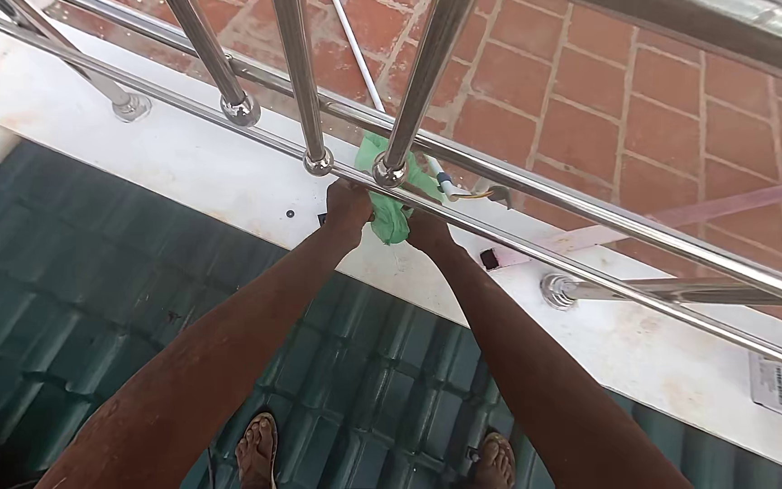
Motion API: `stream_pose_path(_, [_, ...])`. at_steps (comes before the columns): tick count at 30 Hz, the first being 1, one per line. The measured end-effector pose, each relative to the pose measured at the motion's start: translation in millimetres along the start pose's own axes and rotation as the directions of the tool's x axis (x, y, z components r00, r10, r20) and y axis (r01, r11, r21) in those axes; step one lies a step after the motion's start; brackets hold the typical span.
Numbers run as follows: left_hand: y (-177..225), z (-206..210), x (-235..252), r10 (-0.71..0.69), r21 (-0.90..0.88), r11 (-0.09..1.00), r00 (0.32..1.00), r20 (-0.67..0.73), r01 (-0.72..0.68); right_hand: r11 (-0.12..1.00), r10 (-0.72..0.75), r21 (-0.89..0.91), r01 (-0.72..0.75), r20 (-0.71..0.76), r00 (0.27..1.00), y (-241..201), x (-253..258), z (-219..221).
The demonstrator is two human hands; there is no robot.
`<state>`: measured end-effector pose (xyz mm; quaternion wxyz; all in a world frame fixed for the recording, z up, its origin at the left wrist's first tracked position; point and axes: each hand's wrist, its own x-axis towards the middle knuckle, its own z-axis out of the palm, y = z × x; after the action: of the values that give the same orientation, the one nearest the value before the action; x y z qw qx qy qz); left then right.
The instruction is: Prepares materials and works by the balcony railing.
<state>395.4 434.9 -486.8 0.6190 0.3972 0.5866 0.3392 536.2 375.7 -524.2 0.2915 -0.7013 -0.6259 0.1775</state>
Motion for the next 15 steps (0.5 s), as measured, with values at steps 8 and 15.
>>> stream_pose_path(8, [-9,-16,-13,0.160,-0.109,0.981,0.987,0.018,-0.157,0.868,0.372,0.437,-0.235,-0.261,0.891,7,-9,-23])
stream_pose_path(15, [-41,-8,-44,0.465,0.328,0.762,0.824,0.325,-0.559,0.597,0.504,0.794,-0.119,-0.255,0.825,-8,-45,-11])
